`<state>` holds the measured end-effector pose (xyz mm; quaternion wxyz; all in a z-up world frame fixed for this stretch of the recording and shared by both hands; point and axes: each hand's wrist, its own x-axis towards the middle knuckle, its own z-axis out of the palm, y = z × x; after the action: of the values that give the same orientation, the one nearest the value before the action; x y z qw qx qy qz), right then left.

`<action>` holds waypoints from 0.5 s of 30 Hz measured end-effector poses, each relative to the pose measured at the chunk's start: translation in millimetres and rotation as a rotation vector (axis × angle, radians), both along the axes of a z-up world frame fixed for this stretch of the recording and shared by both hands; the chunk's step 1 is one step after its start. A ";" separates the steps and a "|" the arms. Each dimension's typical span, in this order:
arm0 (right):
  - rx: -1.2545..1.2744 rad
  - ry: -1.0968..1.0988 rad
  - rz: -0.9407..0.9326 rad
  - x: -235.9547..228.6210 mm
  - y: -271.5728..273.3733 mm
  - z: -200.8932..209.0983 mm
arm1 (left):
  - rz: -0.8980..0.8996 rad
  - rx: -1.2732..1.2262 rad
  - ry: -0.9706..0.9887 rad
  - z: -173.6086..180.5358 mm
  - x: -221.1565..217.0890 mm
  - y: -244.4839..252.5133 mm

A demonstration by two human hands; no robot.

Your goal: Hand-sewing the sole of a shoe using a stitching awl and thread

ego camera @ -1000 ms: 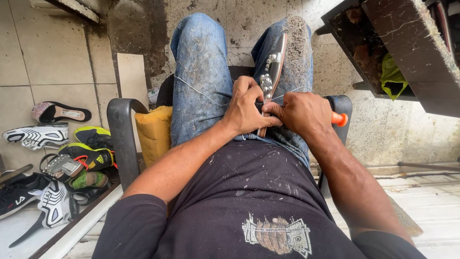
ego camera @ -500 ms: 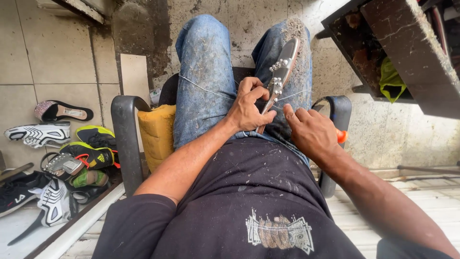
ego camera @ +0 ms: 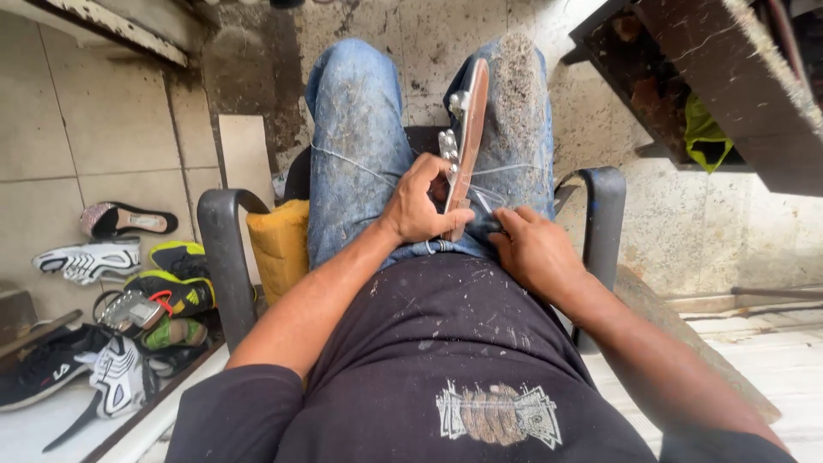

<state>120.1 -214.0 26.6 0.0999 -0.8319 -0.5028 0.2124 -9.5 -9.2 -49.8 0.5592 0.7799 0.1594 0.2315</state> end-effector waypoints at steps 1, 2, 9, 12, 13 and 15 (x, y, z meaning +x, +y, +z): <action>-0.009 0.013 0.002 -0.3 1.5 3.8 | 0.002 -0.009 0.013 -1.5 -2.1 2.7; 0.004 -0.012 0.023 2.9 4.1 7.5 | 0.003 -0.015 -0.003 -3.5 -1.9 5.6; 0.505 0.891 -0.692 10.1 20.2 -11.3 | 0.007 -0.075 -0.005 1.9 -4.1 1.9; 0.622 1.052 -0.714 2.0 45.2 1.2 | 0.013 -0.117 -0.007 6.5 2.0 1.3; 0.626 1.053 -0.710 1.6 48.6 -1.4 | 0.014 -0.112 -0.009 7.8 1.5 1.6; 0.727 1.070 -0.760 2.8 54.6 -5.4 | 0.014 -0.162 0.028 10.5 3.2 1.6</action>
<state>122.9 -159.3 21.1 0.6656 -0.6461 -0.1020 0.3594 -6.3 -7.6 -39.3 0.6165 0.7342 0.1909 0.2106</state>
